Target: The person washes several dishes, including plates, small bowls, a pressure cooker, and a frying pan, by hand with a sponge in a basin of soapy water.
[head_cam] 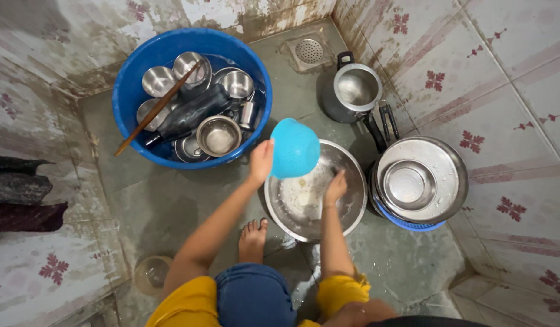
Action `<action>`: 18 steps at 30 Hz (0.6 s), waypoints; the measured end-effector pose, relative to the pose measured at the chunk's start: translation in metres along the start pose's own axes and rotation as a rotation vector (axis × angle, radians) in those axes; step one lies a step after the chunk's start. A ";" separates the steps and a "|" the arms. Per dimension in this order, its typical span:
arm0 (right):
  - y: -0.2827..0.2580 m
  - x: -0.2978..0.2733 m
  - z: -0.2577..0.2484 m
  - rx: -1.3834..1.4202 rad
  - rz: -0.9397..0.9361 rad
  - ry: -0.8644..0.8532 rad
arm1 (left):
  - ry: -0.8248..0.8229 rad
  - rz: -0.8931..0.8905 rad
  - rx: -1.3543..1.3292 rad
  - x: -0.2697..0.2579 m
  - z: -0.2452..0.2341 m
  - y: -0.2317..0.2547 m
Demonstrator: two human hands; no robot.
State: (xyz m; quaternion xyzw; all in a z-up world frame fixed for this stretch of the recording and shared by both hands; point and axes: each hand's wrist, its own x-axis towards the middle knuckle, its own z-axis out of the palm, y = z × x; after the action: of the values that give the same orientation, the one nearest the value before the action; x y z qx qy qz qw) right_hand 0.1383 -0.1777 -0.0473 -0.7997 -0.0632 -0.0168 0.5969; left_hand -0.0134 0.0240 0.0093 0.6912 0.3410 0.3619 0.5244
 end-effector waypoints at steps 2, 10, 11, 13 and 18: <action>0.005 -0.027 -0.006 -0.266 0.084 -0.127 | 0.006 -0.050 0.010 0.004 -0.014 0.004; 0.015 -0.047 -0.016 0.179 0.207 0.275 | 0.044 -0.118 -0.031 -0.002 -0.049 0.026; 0.013 -0.050 0.003 0.320 0.346 0.115 | 0.067 -0.124 -0.015 -0.002 -0.049 0.027; 0.007 -0.050 0.035 0.673 0.739 -0.246 | 0.097 -0.137 0.012 -0.007 -0.047 0.028; -0.022 -0.017 0.060 1.259 0.724 -0.396 | 0.134 -0.166 0.114 -0.011 -0.049 0.012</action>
State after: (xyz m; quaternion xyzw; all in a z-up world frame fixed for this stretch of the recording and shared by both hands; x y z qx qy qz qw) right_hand 0.1157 -0.1151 -0.0453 -0.2664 0.1000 0.3637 0.8870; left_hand -0.0598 0.0359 0.0288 0.6635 0.4513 0.3426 0.4887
